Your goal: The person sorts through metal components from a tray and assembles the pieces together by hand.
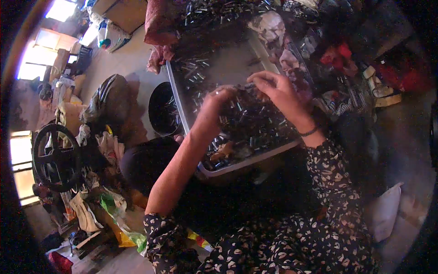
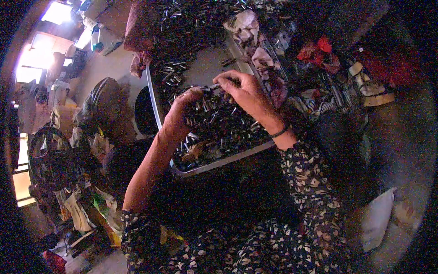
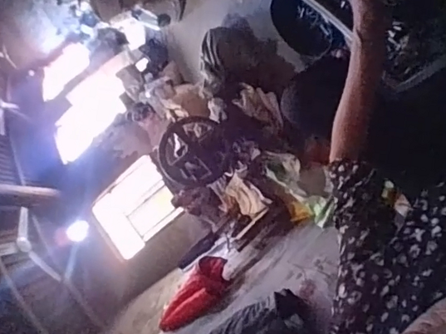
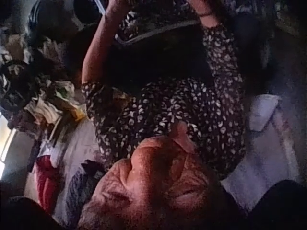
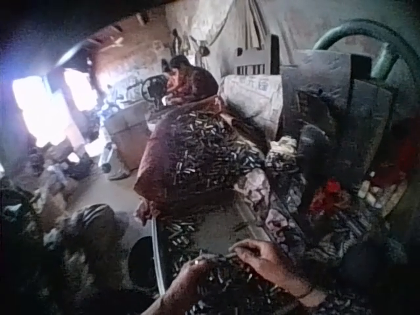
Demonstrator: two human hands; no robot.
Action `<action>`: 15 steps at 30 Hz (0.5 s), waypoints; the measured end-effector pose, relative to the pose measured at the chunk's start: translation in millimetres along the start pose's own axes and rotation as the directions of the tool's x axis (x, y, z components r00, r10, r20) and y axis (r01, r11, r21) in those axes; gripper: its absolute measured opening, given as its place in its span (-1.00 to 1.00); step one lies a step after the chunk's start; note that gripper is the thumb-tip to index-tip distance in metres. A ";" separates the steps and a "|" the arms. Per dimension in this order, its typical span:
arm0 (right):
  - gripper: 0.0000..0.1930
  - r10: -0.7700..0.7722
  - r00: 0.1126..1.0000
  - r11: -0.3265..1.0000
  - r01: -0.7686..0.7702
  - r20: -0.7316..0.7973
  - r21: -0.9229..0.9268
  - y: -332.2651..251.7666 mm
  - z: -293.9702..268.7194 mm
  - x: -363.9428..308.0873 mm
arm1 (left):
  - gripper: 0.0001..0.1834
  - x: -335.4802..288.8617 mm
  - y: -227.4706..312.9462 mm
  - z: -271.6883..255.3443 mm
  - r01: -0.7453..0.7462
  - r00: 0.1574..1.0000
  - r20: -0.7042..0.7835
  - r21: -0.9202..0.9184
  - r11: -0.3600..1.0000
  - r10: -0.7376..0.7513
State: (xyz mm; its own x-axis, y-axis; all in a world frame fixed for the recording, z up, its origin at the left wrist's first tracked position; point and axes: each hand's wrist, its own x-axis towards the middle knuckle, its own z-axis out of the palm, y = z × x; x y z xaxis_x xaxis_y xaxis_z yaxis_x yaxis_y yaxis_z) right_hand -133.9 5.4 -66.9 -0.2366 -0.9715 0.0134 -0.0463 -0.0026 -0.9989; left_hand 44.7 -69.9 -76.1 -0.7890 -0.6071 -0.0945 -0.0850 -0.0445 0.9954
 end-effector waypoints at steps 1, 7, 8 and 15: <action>-0.81 0.017 1.000 1.000 -0.017 -0.004 0.011 -1.5 -0.6 -0.4 | -0.59 -1.4 3.7 3.0 -0.182 0.983 0.027 0.217 0.959 0.180; -0.80 0.024 0.999 0.996 -0.026 -0.028 -0.084 -10.5 12.5 1.9 | -0.68 -7.2 1.9 -0.3 0.042 0.997 -0.068 0.001 0.999 -0.042; -0.80 0.082 0.996 0.988 -0.085 -0.030 -0.128 -17.0 12.0 -1.8 | -0.69 -4.2 11.7 5.7 0.314 0.934 -0.074 -0.287 0.905 -0.348; -0.81 -0.045 0.987 0.962 0.001 -0.155 -0.273 -8.7 -13.4 -11.9 | -0.76 18.9 -3.3 41.9 0.251 0.916 -0.149 -0.510 0.823 -0.372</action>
State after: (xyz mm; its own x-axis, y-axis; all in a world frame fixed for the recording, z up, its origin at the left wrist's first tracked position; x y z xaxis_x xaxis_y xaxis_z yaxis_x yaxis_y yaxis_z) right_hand -143.6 20.1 -57.7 -0.3816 -0.9220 0.0648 -0.3099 0.0616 -0.9488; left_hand 4.5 -47.9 -81.9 -0.6002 -0.6581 -0.4545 0.0427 -0.5938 0.8035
